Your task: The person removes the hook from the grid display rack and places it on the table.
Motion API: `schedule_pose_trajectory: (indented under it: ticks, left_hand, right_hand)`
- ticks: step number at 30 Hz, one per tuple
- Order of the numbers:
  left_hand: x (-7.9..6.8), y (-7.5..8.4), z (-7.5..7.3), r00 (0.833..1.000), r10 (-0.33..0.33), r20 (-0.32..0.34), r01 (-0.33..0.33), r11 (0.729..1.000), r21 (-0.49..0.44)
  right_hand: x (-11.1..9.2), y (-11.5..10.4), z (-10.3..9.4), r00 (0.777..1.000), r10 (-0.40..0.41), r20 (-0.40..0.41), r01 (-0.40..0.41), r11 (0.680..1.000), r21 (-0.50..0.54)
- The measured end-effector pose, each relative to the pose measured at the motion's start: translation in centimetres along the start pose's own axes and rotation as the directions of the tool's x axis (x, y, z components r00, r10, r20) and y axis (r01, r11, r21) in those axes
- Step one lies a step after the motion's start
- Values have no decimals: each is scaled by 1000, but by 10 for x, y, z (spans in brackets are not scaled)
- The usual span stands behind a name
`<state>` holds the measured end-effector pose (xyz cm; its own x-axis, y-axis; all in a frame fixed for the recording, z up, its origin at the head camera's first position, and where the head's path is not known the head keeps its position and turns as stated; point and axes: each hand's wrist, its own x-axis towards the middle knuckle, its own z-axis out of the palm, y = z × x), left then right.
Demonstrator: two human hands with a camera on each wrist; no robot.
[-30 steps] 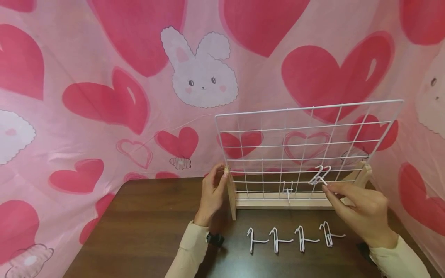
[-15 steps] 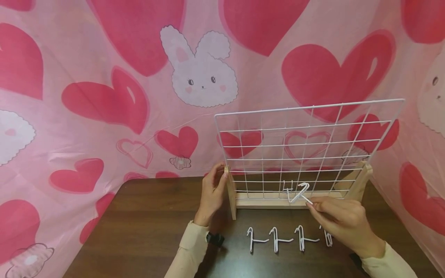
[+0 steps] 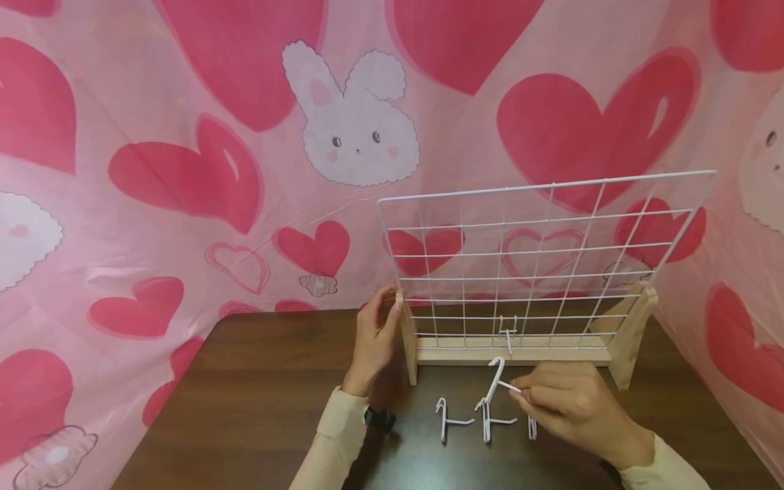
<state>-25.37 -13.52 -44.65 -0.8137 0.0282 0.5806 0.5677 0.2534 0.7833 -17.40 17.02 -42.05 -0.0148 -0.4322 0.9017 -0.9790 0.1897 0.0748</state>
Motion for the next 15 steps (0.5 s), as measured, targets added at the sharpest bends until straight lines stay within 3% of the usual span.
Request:
schedule_pose_trajectory:
  ticks: [15]
  left_hand:
    - [0, 3, 0, 1000, 8, -3, -8, 1000, -2]
  right_hand:
    - [-16, -16, 33, 987, -37, 155, 25, 997, 75]
